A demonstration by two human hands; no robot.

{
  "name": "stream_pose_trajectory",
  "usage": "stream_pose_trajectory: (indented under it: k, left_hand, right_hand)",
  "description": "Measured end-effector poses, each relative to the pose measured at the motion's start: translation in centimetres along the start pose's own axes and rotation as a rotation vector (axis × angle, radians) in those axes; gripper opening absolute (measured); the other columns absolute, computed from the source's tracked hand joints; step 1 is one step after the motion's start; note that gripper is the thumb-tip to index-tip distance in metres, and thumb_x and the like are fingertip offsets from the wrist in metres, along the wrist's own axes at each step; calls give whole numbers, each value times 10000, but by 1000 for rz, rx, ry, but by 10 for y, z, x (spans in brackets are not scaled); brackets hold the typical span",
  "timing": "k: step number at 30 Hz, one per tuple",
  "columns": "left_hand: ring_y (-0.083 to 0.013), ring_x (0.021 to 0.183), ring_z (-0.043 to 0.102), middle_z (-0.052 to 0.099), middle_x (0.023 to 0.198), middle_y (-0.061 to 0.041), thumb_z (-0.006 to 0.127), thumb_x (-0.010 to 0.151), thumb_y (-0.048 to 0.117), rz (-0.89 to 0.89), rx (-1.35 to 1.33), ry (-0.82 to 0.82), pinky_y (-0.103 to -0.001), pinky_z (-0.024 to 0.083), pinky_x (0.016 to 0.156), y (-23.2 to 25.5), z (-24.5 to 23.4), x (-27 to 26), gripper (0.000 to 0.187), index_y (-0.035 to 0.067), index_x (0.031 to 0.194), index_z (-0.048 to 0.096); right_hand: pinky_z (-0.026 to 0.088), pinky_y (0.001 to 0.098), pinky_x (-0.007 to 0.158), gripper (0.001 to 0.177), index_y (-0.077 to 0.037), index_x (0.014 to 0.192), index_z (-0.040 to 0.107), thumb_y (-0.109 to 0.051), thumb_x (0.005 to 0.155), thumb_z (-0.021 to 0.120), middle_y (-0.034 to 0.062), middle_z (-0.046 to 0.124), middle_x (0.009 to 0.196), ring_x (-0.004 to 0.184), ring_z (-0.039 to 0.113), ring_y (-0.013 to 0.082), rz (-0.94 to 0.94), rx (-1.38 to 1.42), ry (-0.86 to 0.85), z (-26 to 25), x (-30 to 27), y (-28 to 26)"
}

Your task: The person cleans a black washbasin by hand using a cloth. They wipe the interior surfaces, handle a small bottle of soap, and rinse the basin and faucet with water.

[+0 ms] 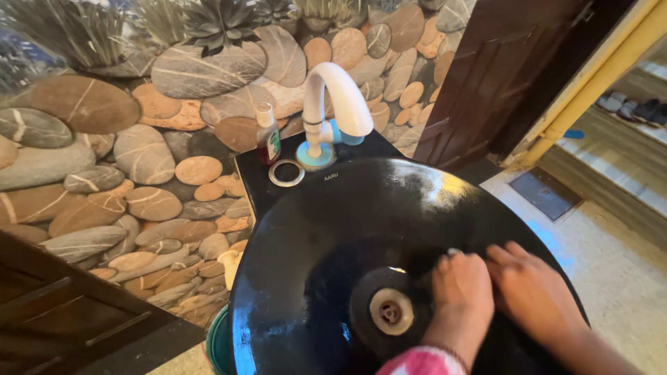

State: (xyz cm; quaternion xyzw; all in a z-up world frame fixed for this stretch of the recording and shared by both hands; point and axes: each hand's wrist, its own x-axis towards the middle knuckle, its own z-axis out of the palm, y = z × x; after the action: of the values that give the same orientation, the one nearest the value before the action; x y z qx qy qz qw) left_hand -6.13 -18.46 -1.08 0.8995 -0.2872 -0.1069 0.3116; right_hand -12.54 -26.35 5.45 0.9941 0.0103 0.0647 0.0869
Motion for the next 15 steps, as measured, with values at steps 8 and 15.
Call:
stream_pose_trajectory:
  k: [8, 15]
  left_hand:
    - [-355, 1063, 675, 706, 1093, -208, 581, 954, 37, 17, 35, 88, -432, 575, 844, -1, -8, 19, 200, 12, 966, 779]
    - [-367, 1059, 667, 695, 1103, -228, 654, 864, 72, 73, 15, -57, -441, 572, 846, -3, -10, 0, 169, 13, 969, 773]
  right_hand:
    - [525, 349, 850, 256, -114, 902, 724, -166, 653, 691, 26, 644, 1085, 985, 600, 250, -16, 17, 9, 10, 25, 13]
    - [528, 378, 813, 331, -108, 915, 729, -189, 596, 706, 23, 652, 1043, 941, 606, 253, -3, 68, 36, 5, 5, -1]
